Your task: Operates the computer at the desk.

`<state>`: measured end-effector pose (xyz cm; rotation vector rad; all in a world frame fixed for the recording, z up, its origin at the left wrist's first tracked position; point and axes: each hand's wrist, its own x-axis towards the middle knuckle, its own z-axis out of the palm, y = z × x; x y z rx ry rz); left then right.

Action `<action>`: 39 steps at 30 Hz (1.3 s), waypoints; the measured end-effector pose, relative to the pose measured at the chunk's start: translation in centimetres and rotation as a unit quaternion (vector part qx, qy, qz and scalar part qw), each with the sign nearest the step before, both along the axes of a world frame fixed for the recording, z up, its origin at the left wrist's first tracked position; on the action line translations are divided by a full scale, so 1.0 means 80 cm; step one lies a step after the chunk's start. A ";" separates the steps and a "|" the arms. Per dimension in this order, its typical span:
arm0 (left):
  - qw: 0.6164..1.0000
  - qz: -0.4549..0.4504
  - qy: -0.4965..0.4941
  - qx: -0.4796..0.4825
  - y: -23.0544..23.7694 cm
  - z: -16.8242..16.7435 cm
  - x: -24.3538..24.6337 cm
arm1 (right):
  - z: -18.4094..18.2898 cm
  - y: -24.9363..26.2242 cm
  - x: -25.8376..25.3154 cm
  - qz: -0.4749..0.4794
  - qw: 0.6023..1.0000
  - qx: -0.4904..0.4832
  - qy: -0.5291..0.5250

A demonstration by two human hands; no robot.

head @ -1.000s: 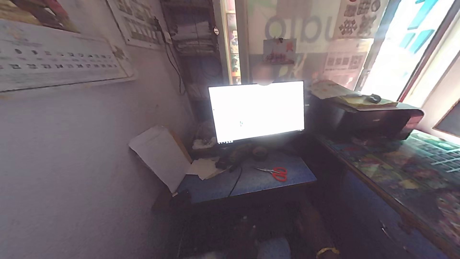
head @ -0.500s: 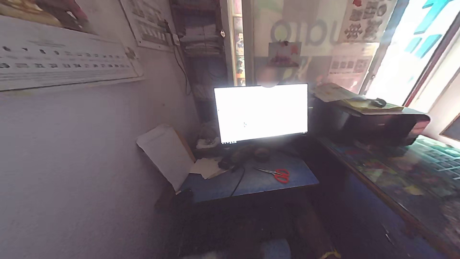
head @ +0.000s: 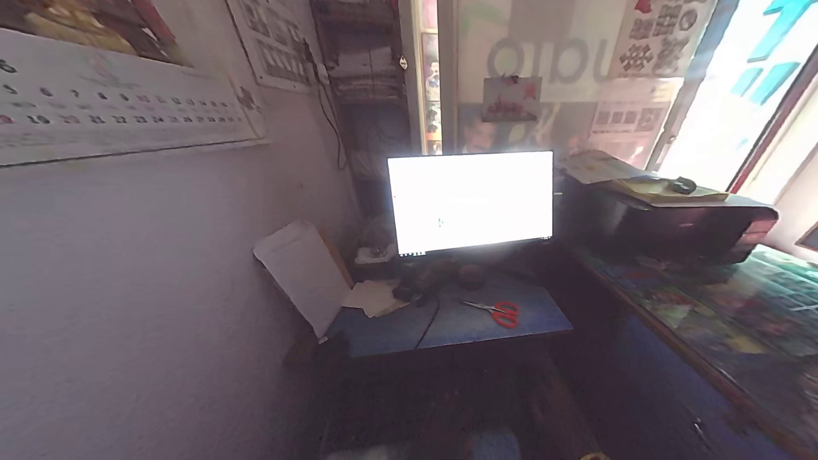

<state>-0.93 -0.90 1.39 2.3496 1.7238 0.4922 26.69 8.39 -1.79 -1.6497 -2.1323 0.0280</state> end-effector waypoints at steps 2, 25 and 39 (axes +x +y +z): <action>1.000 0.000 -0.004 -0.006 -0.001 -0.001 0.001 | 0.000 -0.001 0.001 0.002 1.000 -0.013 -0.002; 0.999 -0.014 0.015 0.032 0.012 -0.058 -0.002 | -0.002 -0.010 0.006 -0.016 0.999 -0.037 0.000; 0.995 0.019 0.042 -0.092 0.002 0.025 0.016 | 0.008 -0.008 0.000 -0.049 0.999 -0.019 0.004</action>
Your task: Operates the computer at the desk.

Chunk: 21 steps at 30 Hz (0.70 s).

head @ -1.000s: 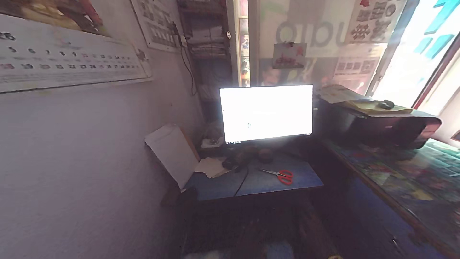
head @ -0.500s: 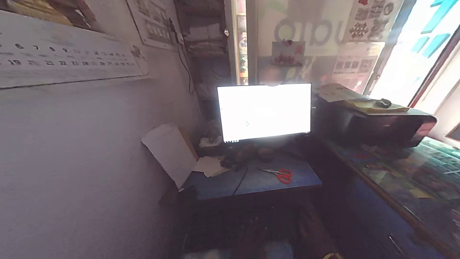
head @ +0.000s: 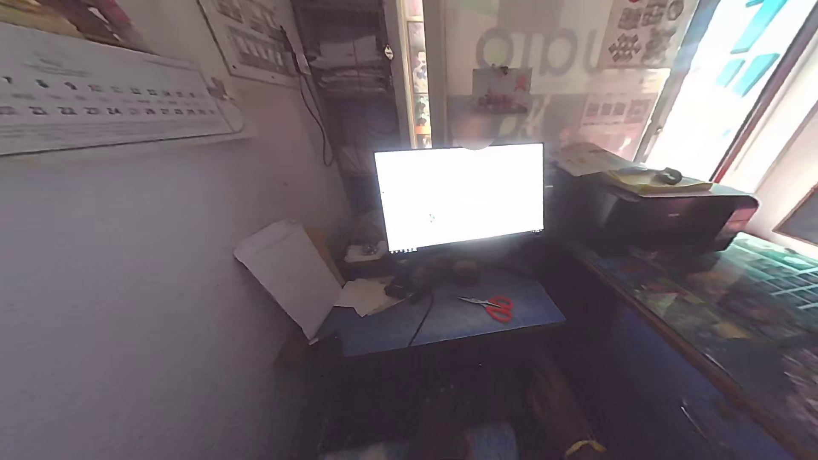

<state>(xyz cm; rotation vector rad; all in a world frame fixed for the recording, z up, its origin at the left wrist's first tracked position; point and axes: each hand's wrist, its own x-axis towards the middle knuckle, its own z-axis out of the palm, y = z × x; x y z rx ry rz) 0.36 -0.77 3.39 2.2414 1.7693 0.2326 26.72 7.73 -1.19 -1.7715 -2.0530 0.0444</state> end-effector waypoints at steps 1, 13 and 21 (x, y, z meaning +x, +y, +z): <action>0.999 -0.004 0.001 0.033 0.005 -0.024 -0.005 | -0.005 0.003 0.001 0.000 1.000 0.005 -0.002; 0.995 -0.016 -0.001 0.096 0.016 -0.090 -0.021 | -0.021 0.012 0.007 0.006 1.000 -0.001 -0.007; 0.994 -0.017 -0.002 0.106 0.013 -0.090 -0.020 | -0.017 0.010 0.006 0.008 1.000 -0.011 -0.003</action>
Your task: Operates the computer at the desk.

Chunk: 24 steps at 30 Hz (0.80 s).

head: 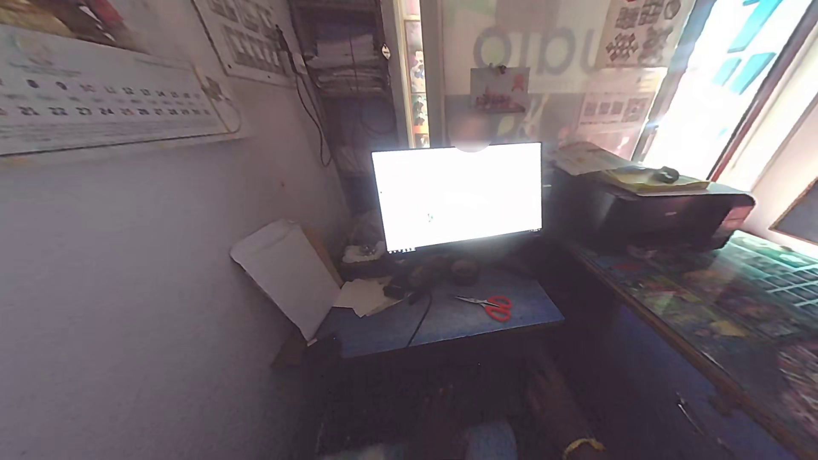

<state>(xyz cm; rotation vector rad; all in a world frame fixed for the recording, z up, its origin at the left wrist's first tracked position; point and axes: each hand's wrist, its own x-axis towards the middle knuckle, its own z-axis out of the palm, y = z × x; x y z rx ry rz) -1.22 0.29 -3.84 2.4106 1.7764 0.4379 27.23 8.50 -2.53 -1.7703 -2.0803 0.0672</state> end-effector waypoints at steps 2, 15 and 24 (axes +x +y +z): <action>1.000 -0.001 -0.002 -0.001 0.000 -0.001 0.000 | 0.001 0.000 -0.001 0.000 1.000 -0.006 -0.002; 1.000 -0.005 -0.028 -0.014 0.000 -0.003 -0.002 | 0.006 0.008 -0.003 -0.056 0.997 -0.046 -0.007; 0.992 0.031 -0.115 -0.034 0.018 0.048 0.020 | 0.016 0.010 -0.004 -0.045 0.998 -0.038 0.009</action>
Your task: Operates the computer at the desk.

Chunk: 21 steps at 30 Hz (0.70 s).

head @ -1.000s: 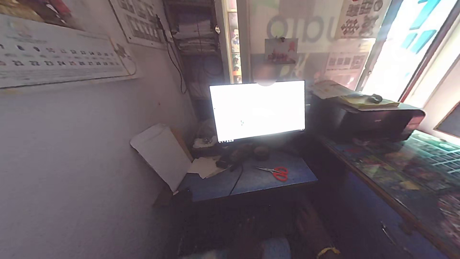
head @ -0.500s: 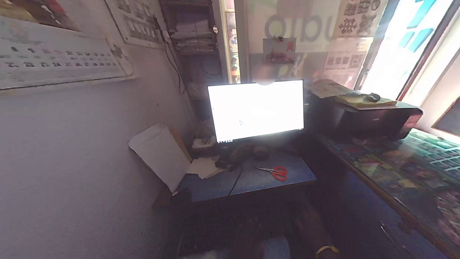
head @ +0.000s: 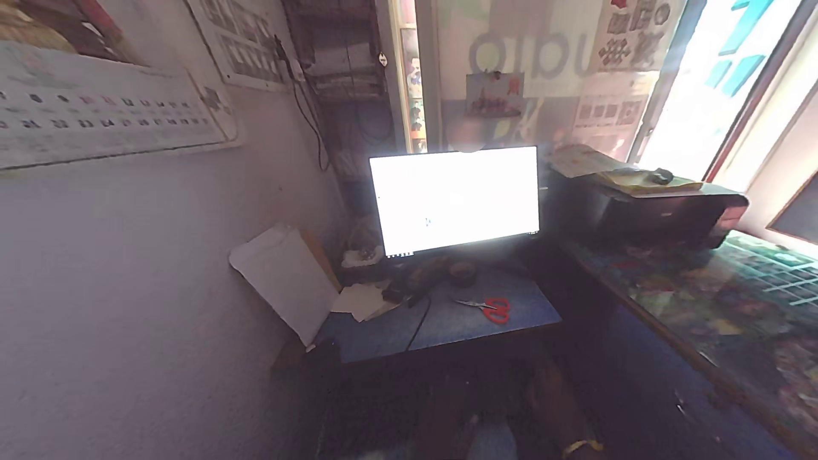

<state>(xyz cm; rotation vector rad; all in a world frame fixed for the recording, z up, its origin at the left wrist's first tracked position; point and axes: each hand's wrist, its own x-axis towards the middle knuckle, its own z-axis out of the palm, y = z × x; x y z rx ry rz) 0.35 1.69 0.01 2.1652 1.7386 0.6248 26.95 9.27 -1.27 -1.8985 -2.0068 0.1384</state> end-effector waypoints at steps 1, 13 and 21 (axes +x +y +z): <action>0.999 -0.007 -0.015 0.032 0.002 -0.003 0.001 | -0.002 0.002 0.001 0.003 1.000 0.010 0.003; 0.997 -0.036 0.056 0.045 -0.017 -0.036 0.008 | -0.013 -0.004 0.003 0.030 0.999 0.039 -0.001; 0.997 -0.041 0.065 0.029 -0.013 -0.053 0.004 | -0.016 -0.003 0.002 0.035 0.999 0.033 0.000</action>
